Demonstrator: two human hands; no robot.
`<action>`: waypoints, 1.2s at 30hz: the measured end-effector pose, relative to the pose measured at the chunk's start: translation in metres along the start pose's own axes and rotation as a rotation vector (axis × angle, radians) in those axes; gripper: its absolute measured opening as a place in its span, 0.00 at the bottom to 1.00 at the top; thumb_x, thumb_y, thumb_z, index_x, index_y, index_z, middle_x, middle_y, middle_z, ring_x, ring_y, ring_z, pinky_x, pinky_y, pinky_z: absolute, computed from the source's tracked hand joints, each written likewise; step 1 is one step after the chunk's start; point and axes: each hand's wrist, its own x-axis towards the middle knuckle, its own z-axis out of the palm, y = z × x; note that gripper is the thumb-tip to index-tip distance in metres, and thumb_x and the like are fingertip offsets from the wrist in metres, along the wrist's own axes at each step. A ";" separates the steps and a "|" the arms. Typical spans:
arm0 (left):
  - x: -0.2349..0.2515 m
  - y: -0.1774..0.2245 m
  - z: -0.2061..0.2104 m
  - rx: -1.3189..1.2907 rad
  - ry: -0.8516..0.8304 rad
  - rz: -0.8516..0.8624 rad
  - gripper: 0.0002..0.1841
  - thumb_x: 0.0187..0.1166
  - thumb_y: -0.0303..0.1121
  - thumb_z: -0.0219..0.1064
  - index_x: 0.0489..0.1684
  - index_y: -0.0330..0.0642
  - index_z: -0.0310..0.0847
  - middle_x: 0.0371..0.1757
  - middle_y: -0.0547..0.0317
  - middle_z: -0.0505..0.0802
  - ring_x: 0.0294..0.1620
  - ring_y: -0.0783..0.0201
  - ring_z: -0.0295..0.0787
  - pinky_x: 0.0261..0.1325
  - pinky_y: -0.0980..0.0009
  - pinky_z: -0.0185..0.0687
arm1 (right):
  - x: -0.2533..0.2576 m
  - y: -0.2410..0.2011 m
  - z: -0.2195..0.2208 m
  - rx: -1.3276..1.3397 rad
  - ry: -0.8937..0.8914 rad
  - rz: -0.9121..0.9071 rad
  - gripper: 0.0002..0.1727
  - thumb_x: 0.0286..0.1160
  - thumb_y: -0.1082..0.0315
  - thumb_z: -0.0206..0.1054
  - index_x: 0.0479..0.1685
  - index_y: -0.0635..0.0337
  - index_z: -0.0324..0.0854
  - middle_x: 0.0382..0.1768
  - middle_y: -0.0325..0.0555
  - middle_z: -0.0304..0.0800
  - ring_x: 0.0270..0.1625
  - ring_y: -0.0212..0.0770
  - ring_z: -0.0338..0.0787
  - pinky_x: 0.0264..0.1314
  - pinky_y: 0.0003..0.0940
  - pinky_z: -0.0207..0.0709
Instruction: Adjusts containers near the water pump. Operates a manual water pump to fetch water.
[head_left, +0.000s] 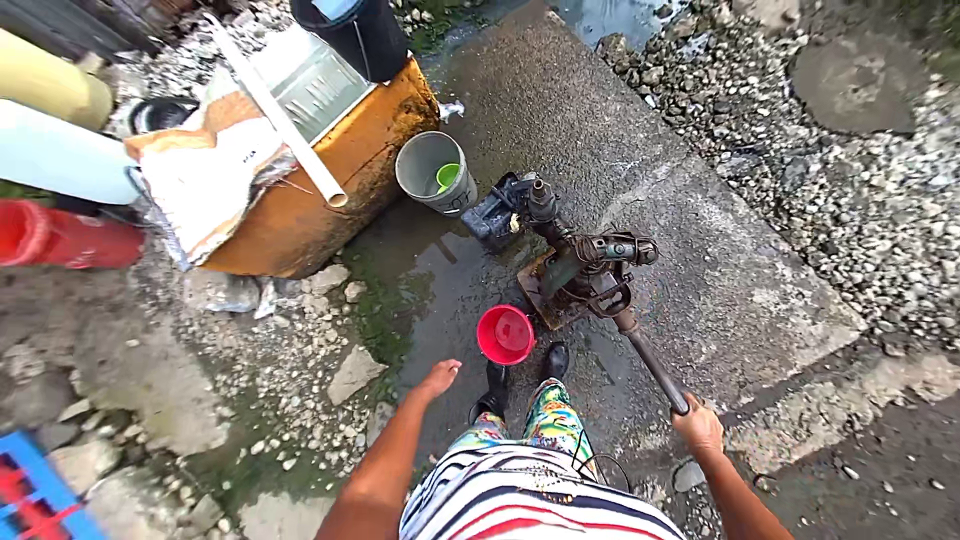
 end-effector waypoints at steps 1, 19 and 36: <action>-0.004 0.000 0.001 0.002 0.000 -0.006 0.21 0.96 0.31 0.47 0.80 0.32 0.72 0.76 0.34 0.82 0.75 0.43 0.82 0.80 0.52 0.72 | 0.012 -0.002 0.008 0.001 -0.007 0.000 0.23 0.77 0.59 0.68 0.70 0.55 0.83 0.57 0.66 0.92 0.65 0.66 0.90 0.66 0.67 0.78; 0.021 -0.038 -0.007 0.019 -0.081 -0.005 0.21 0.95 0.32 0.47 0.81 0.36 0.73 0.73 0.36 0.84 0.70 0.45 0.84 0.75 0.51 0.74 | -0.155 -0.027 -0.062 0.120 -0.177 0.120 0.30 0.80 0.50 0.72 0.69 0.66 0.77 0.44 0.64 0.92 0.41 0.58 0.94 0.50 0.58 0.86; 0.003 0.003 -0.011 -0.011 -0.009 -0.037 0.22 0.96 0.32 0.46 0.81 0.33 0.71 0.76 0.34 0.81 0.75 0.44 0.81 0.80 0.52 0.71 | -0.032 0.000 -0.024 -0.009 -0.005 0.052 0.23 0.75 0.61 0.70 0.69 0.57 0.83 0.56 0.68 0.91 0.65 0.68 0.89 0.66 0.68 0.78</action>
